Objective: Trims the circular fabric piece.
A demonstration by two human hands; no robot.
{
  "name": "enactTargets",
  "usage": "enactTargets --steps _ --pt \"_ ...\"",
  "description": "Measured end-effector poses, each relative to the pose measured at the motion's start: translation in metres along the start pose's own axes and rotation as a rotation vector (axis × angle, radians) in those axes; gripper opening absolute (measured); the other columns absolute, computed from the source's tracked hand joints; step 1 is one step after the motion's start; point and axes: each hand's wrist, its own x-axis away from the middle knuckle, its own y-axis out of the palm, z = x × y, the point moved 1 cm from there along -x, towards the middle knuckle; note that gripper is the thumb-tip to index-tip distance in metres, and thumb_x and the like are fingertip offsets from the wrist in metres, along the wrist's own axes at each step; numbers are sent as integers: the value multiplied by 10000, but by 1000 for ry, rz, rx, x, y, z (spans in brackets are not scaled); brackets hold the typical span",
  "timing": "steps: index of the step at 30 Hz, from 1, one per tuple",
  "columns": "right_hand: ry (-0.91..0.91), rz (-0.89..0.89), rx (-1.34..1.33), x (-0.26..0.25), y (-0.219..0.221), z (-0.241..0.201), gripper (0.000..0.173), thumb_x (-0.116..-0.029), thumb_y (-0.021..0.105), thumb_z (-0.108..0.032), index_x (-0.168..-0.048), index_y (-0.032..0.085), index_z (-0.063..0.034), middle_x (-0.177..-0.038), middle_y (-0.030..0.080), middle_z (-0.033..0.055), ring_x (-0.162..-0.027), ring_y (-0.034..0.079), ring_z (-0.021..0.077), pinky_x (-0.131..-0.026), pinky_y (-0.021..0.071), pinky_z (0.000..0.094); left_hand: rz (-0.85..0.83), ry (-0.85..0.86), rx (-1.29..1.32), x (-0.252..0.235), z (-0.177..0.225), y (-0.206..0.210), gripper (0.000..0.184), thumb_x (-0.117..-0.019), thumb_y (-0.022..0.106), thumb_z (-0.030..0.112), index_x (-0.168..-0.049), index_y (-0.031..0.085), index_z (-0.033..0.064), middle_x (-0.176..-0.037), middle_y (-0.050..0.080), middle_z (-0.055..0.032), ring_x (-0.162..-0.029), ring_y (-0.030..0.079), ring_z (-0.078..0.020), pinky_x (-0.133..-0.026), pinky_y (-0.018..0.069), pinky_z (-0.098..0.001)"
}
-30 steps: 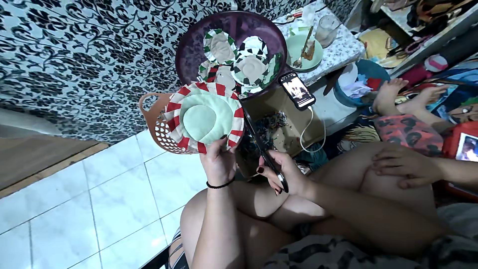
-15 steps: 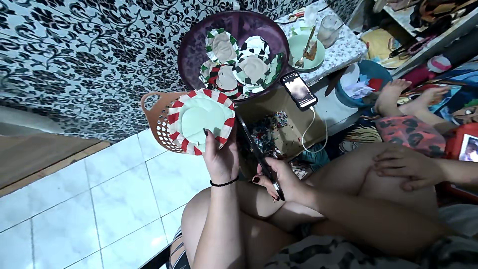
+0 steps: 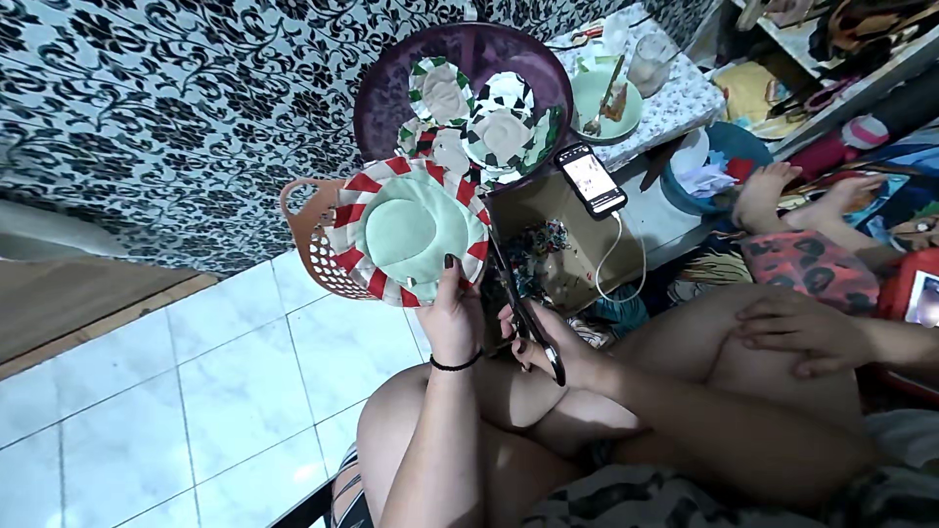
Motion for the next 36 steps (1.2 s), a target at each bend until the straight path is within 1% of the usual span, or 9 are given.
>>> enactTargets --steps 2,5,8,11,16,22,27,31,36 --pt "1 28 -46 -2 -2 -2 574 -966 654 -431 -1260 504 38 -962 561 5 -672 569 23 -613 542 198 -18 -23 23 3 -1 2 220 -1020 473 -7 -1228 506 56 -1108 681 -115 -1038 704 -283 -944 585 -540" --pt "23 52 -69 -3 -4 -6 491 -977 651 -367 -1236 515 26 -931 553 2 -638 560 27 -581 535 192 -29 -31 16 5 -4 2 234 -1025 462 -7 -1249 496 55 -1124 683 -123 -1045 707 -290 -941 588 -537" --pt "16 45 -30 -4 -6 -5 547 -948 678 -408 -1247 520 23 -940 565 -4 -665 564 18 -596 528 183 -49 -19 36 4 -4 1 231 -1025 452 -15 -1239 499 56 -1128 679 -126 -1057 701 -294 -962 574 -552" --pt "7 46 11 -4 -7 -4 581 -944 679 -438 -1254 524 28 -963 568 0 -705 568 15 -631 526 180 -59 -11 3 5 -5 1 223 -1024 445 2 -1223 508 78 -1098 687 -93 -1029 706 -258 -942 585 -519" --pt "70 78 -17 -3 -7 -9 462 -963 677 -375 -1198 555 3 -895 574 -1 -609 563 30 -551 530 194 -69 7 -12 5 -6 -1 196 -1019 470 10 -1185 534 91 -1050 695 -66 -983 710 -225 -912 598 -489" --pt "53 109 -51 -2 -5 -12 323 -981 665 -294 -1102 579 -7 -809 564 -13 -540 535 25 -508 512 189 -36 -25 20 3 -3 0 220 -1030 445 -6 -1234 498 59 -1113 688 -123 -1028 714 -292 -932 592 -542" --pt "80 117 -69 -1 -5 -14 298 -970 670 -293 -1067 576 -27 -737 550 -33 -490 513 24 -469 492 187 -20 -54 48 -1 1 -1 238 -1047 412 5 -1271 474 53 -1154 673 -156 -1044 710 -333 -903 601 -562" --pt "71 123 -61 1 -5 -15 252 -974 670 -274 -1030 580 -45 -675 528 -50 -465 492 15 -453 474 185 -7 -53 71 -3 4 0 240 -1040 415 -13 -1262 476 56 -1145 677 -160 -1040 713 -344 -895 601 -583" --pt "76 123 -44 2 -4 -17 233 -980 662 -249 -1040 587 -36 -685 537 -45 -463 494 11 -456 480 180 23 -82 89 -5 8 -1 238 -1044 411 -17 -1261 477 56 -1154 671 -164 -1039 710 -351 -884 602 -586"
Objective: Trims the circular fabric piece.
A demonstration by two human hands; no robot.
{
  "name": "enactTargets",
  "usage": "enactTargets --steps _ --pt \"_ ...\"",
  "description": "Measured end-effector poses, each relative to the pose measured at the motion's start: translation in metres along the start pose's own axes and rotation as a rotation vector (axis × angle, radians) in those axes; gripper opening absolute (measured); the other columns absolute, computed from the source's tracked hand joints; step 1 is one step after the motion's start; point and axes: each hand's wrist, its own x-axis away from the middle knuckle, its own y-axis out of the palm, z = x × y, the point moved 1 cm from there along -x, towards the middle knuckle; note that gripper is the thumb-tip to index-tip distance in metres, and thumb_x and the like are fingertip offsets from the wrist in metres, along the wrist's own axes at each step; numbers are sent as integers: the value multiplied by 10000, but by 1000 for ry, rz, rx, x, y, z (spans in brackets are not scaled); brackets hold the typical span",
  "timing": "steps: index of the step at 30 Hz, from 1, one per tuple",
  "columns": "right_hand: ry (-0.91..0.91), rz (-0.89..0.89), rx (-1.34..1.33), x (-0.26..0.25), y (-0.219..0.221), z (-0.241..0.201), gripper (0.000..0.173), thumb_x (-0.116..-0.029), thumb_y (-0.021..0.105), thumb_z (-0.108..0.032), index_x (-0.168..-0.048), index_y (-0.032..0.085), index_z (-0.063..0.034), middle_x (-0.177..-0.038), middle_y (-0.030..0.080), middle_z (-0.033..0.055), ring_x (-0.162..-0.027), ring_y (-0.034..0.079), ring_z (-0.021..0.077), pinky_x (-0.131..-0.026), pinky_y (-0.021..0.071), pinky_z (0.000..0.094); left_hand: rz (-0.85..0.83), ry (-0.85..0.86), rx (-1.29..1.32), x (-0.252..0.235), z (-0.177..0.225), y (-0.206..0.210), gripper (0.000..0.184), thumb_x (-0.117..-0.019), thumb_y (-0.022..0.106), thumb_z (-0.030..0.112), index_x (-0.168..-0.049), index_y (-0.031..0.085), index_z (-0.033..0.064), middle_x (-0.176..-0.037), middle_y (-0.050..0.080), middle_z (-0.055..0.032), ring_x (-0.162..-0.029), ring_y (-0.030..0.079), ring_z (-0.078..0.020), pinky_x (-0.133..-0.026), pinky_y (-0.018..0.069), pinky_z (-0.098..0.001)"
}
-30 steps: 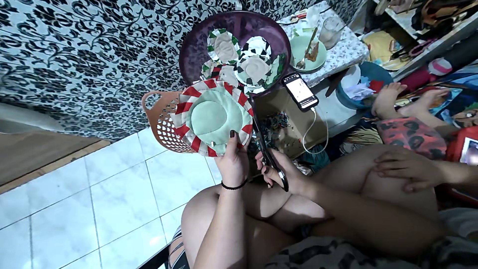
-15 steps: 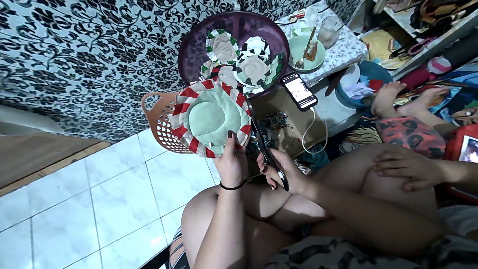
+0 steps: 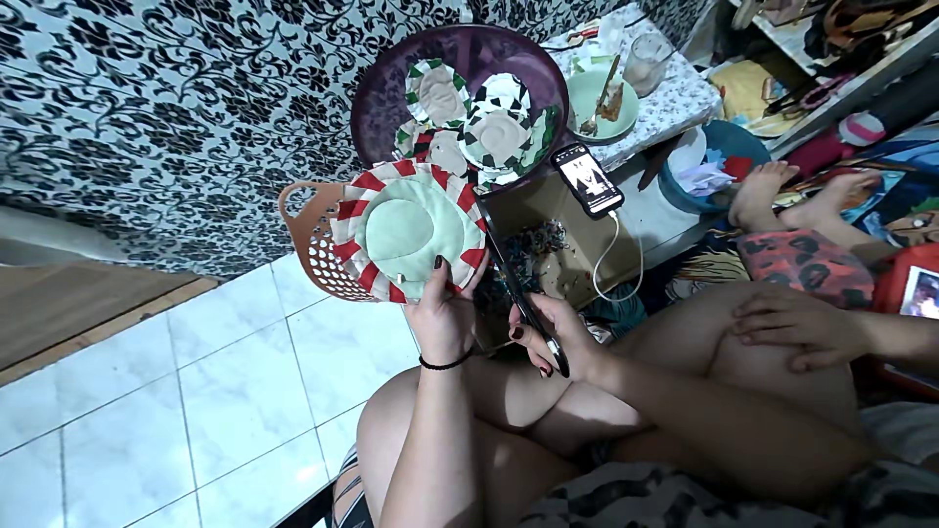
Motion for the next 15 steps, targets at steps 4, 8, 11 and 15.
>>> enactTargets --steps 4,8,11,15 --pt "6 15 13 1 0 0 206 -978 671 -229 -1019 590 -43 -652 521 -50 -445 480 10 -442 468 177 -3 -8 12 -1 1 0 246 -1047 404 -15 -1270 475 61 -1163 672 -170 -1042 711 -360 -880 602 -592" --pt "6 9 16 0 -1 2 218 -970 683 -243 -1018 589 -52 -652 522 -53 -448 482 12 -445 470 183 -10 -29 7 -3 4 -3 250 -1043 406 -10 -1273 477 59 -1166 669 -172 -1046 708 -355 -883 602 -580" --pt "9 14 8 1 0 3 220 -969 685 -246 -1014 591 -52 -644 528 -55 -444 489 14 -440 476 187 -1 -39 -5 -4 6 -3 248 -1043 410 -10 -1269 478 65 -1163 672 -162 -1037 712 -344 -876 606 -573" --pt "14 28 -4 3 2 2 195 -971 684 -222 -1008 587 -58 -637 519 -60 -442 482 6 -441 465 173 -14 -42 2 -4 6 -2 248 -1041 410 -10 -1266 481 66 -1165 669 -168 -1041 709 -351 -879 603 -580"
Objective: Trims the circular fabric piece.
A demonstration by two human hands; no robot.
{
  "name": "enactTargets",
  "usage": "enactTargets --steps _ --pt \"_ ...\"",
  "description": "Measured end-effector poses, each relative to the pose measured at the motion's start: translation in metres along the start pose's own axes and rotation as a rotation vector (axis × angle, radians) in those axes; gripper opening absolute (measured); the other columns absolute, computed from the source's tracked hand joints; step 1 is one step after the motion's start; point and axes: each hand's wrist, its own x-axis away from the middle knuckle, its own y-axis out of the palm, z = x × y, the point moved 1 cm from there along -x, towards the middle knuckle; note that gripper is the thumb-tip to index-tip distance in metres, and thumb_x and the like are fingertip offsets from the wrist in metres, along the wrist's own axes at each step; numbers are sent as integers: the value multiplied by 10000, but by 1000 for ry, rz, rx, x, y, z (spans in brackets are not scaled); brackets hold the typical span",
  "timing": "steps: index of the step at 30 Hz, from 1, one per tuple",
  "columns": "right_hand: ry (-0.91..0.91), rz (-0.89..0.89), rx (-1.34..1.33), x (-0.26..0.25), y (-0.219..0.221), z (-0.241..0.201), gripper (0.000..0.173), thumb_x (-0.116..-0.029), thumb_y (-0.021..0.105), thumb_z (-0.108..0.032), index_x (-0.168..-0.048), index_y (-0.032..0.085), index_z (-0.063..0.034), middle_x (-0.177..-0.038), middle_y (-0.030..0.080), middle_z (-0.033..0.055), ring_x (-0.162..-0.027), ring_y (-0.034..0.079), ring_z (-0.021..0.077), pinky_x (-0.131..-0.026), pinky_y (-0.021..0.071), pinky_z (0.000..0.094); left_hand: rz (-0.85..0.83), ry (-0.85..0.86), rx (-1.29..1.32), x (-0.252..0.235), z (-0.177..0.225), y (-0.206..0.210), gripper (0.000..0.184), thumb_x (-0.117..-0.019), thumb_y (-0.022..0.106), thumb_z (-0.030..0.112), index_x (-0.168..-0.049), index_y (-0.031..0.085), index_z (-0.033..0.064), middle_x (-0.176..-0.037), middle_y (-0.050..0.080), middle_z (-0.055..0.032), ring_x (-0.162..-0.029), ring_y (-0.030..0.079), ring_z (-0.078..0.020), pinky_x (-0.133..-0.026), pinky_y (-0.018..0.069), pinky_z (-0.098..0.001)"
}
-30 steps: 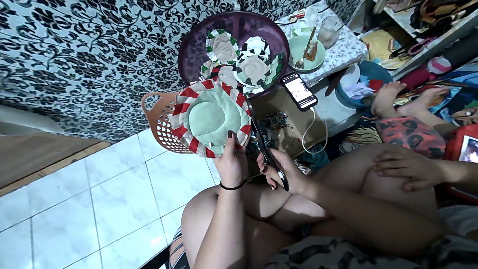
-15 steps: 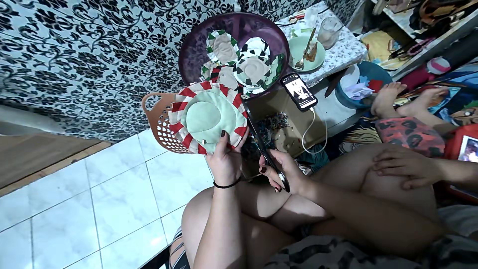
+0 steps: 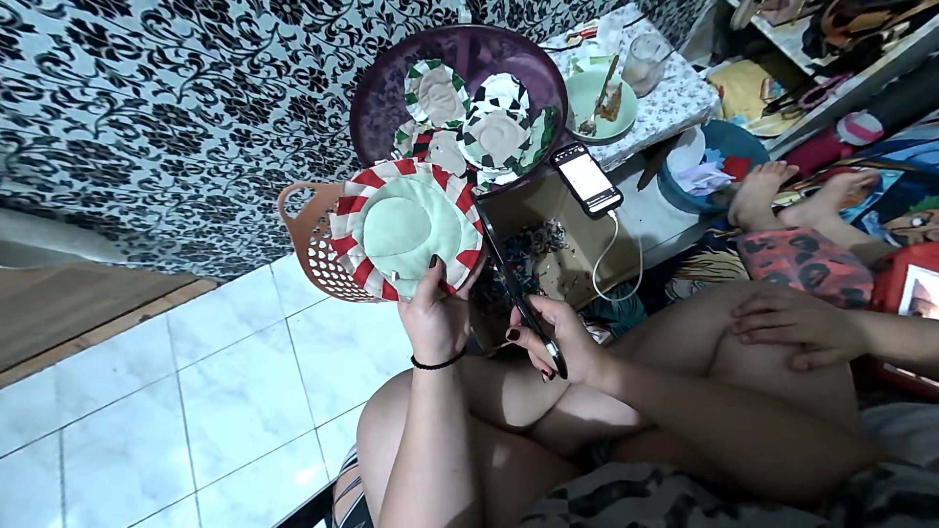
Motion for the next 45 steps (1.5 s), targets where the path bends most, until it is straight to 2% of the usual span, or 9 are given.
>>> enactTargets --steps 4,8,13,18,21,31,35,40,45 --pt "-17 17 21 1 1 0 208 -965 689 -221 -1018 591 -45 -647 521 -58 -450 480 5 -455 471 179 -36 -8 -31 -1 1 -2 246 -1042 395 -14 -1260 483 60 -1156 675 -159 -1045 709 -338 -903 597 -572" --pt "-36 22 25 3 1 0 221 -959 700 -226 -1019 593 -43 -663 530 -60 -460 484 -4 -466 474 170 -9 14 -97 -2 1 -4 234 -1022 442 -22 -1220 507 84 -1080 694 -90 -971 723 -230 -865 620 -461" --pt "-37 -4 11 2 0 0 234 -955 703 -230 -1031 589 -40 -685 535 -57 -463 489 3 -463 479 174 3 26 -100 -2 4 -4 223 -1021 453 -36 -1208 504 75 -1066 694 -94 -969 727 -244 -872 622 -474" --pt "-149 -135 80 -5 -7 11 621 -930 684 -497 -1234 549 28 -988 605 -2 -673 568 -2 -590 524 179 -6 42 -119 -3 6 -6 242 -1010 461 -49 -1215 505 70 -1064 702 -105 -951 733 -252 -854 628 -476" --pt "-149 -135 102 -6 -9 8 687 -925 674 -533 -1268 536 45 -1022 606 8 -695 573 -6 -609 526 172 -33 17 -135 -1 7 -6 238 -1012 446 -51 -1200 515 76 -1054 707 -92 -941 735 -238 -850 629 -466" --pt "-109 -55 69 -9 -16 -2 527 -964 669 -405 -1246 556 27 -975 595 14 -663 574 24 -600 535 191 -152 -27 -199 2 7 -8 247 -987 458 -54 -1168 550 86 -984 736 -68 -850 746 -195 -793 644 -419" --pt "-91 -43 77 -10 -17 -1 495 -968 670 -389 -1226 570 20 -962 598 18 -647 575 26 -579 532 189 -182 -23 -224 1 6 -11 258 -987 461 -46 -1174 554 105 -991 732 -47 -850 734 -164 -768 637 -380" --pt "-106 -44 66 -10 -17 -2 536 -961 676 -411 -1246 555 27 -975 602 16 -651 570 16 -579 525 177 -183 -38 -225 0 7 -12 255 -985 457 -48 -1169 555 99 -989 734 -55 -845 739 -174 -767 641 -389" --pt "-100 -32 39 -10 -17 -3 467 -976 670 -352 -1215 561 33 -940 594 12 -626 559 14 -555 510 167 -188 -41 -225 0 7 -11 255 -986 462 -47 -1173 554 99 -982 739 -54 -826 740 -166 -750 641 -368"
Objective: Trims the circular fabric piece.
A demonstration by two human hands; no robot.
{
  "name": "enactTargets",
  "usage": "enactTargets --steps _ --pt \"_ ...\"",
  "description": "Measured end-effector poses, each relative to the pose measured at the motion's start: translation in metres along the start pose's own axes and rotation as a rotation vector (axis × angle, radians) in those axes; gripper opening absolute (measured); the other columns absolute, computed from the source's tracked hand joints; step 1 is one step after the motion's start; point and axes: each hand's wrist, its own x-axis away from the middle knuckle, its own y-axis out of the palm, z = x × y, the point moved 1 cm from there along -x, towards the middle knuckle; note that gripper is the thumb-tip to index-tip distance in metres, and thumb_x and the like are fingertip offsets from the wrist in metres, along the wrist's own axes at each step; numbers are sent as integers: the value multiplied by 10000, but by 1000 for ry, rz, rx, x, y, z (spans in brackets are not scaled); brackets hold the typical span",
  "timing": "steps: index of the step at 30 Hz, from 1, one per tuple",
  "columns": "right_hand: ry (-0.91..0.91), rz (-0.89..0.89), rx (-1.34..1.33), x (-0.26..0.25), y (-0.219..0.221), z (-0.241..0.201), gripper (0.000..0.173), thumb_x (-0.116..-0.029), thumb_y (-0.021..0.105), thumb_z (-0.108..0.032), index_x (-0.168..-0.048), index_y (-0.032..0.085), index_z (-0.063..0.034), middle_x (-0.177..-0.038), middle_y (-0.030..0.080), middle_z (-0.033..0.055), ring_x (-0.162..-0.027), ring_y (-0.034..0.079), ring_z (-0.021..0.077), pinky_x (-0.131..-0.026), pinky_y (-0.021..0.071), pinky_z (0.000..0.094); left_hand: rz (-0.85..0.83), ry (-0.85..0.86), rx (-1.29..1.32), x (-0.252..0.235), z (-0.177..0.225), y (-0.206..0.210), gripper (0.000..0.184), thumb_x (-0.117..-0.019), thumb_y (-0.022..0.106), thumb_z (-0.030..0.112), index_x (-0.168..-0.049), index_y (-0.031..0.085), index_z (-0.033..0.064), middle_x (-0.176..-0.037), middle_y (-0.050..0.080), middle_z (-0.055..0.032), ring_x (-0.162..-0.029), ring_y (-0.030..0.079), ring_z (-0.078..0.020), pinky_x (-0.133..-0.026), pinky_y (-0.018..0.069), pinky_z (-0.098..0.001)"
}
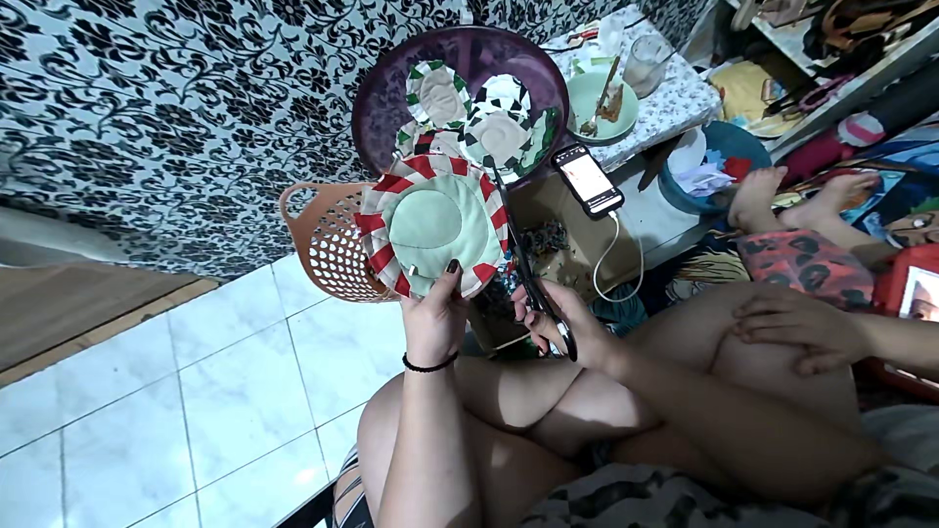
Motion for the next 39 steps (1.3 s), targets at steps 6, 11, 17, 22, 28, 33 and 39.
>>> enactTargets --steps 6,11,17,22,28,33,39 --pt "10 48 36 1 -1 -2 387 -944 713 -314 -1129 601 7 -833 565 -22 -566 523 1 -531 498 164 26 -7 -23 -1 4 -1 267 -980 450 -41 -1177 556 105 -1013 733 -47 -891 737 -175 -798 635 -406" --pt "13 73 45 2 2 -3 324 -949 709 -283 -1088 609 -9 -805 562 -33 -548 511 -11 -519 483 150 33 25 -4 -2 5 -3 278 -959 461 -50 -1150 579 115 -1005 736 -40 -883 732 -156 -786 630 -383" --pt "0 80 49 2 3 -2 283 -956 705 -268 -1057 608 -22 -748 549 -48 -517 501 -12 -498 476 151 36 25 -3 -3 7 -4 283 -959 455 -47 -1156 574 117 -1019 735 -43 -893 731 -160 -788 631 -387" --pt "14 69 65 2 2 -2 284 -950 716 -278 -1051 621 -30 -777 575 -40 -519 504 -14 -496 474 150 48 35 -3 -5 10 -7 309 -940 448 -45 -1183 552 114 -1051 723 -54 -945 724 -180 -830 622 -427" --pt "50 72 67 3 4 -2 278 -945 727 -265 -1050 624 -29 -757 578 -43 -501 506 -11 -489 482 155 -27 37 96 -7 10 -17 280 -926 428 63 -1125 603 155 -1030 732 -31 -926 721 -150 -788 619 -377" --pt "42 78 46 5 11 1 246 -950 722 -237 -1042 621 -33 -729 564 -51 -486 493 -15 -473 471 152 -260 -17 527 -7 8 -15 714 -909 559 659 -1413 526 155 -1361 605 -197 -1211 616 -437 -947 517 -679" --pt "65 67 68 8 14 2 280 -948 733 -274 -1042 622 -36 -726 570 -43 -474 490 -11 -465 470 156 -230 95 488 -6 -8 0 840 -828 604 761 -1439 493 194 -1390 589 -105 -1249 595 -322 -1012 506 -587"
